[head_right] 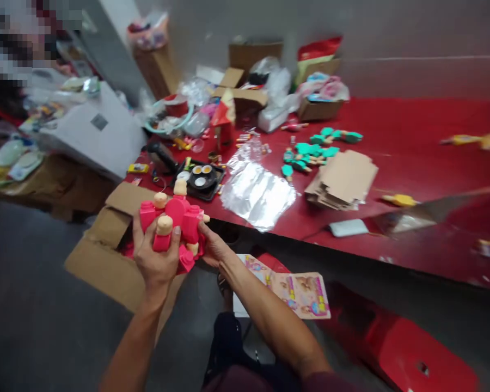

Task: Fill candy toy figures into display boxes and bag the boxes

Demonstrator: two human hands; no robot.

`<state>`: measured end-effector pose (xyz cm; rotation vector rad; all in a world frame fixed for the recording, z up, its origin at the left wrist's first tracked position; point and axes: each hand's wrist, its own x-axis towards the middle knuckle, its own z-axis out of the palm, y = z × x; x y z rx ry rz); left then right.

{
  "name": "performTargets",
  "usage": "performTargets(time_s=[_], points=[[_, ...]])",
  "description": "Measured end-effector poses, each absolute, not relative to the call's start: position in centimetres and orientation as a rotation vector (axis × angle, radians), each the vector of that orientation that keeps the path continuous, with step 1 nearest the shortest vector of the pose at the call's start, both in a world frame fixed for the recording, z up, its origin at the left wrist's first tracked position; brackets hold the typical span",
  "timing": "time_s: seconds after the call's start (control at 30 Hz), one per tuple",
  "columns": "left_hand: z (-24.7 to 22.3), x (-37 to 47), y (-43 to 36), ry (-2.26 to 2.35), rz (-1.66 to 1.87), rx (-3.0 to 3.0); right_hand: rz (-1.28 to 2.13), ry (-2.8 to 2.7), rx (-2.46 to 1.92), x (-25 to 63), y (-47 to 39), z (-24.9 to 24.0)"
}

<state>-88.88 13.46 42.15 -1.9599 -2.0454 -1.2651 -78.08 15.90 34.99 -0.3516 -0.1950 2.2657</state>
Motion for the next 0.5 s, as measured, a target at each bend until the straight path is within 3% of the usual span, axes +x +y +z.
performTargets(time_s=[0.2, 0.5], points=[[43.8, -70.1, 10.9, -1.78, -1.297, -2.283, 1.993, -0.168, -0.306, -59.3, 10.9, 36.1], [40.7, -39.3, 3.7, -1.468, -1.216, -2.801, 1.592, 0.035, -0.356, -29.7, -1.2, 33.6]])
